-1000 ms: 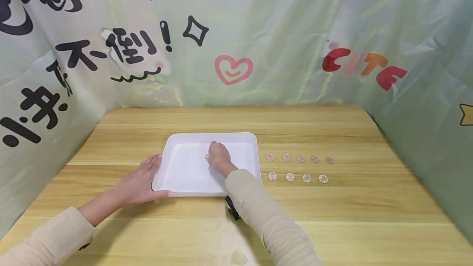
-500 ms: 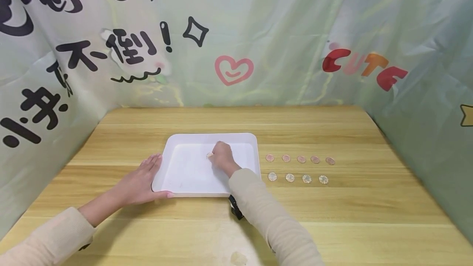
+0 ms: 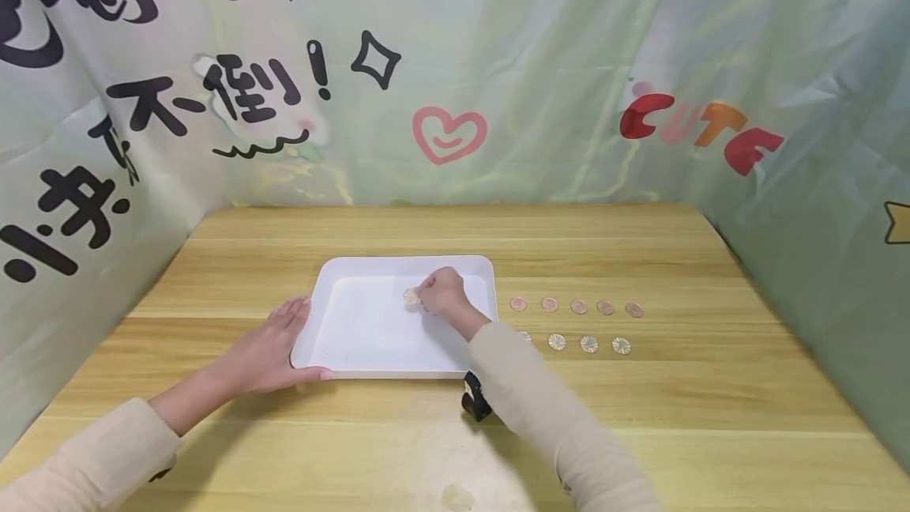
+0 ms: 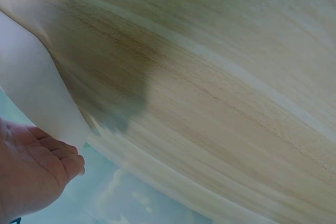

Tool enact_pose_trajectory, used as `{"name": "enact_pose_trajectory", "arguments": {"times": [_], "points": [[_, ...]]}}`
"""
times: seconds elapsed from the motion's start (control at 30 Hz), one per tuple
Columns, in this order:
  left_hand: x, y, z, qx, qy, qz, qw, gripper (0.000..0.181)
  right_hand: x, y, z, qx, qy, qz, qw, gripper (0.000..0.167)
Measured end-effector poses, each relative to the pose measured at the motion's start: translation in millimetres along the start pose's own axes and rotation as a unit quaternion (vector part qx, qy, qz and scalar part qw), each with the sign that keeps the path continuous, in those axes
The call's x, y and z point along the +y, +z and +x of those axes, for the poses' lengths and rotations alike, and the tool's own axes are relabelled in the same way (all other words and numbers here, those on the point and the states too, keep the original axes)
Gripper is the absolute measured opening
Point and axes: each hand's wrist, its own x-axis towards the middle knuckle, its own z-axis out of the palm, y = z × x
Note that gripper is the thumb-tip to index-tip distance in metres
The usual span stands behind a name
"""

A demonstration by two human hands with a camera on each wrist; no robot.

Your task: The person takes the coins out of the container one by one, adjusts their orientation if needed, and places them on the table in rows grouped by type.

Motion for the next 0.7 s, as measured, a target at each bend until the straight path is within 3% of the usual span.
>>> {"name": "enact_pose_trajectory", "arguments": {"times": [0.33, 0.7], "points": [[-0.2, -1.5, 0.9, 0.001, 0.005, 0.005, 1.0, 0.107, 0, -36, -13.5, -0.017, 0.003, 0.037, 0.9992, 0.012], [1.3, -1.5, 0.3, -0.003, 0.002, 0.004, 1.0, 0.11, 20, -69, -27.2, -0.027, 0.002, 0.06, 0.9978, 0.011]]}}
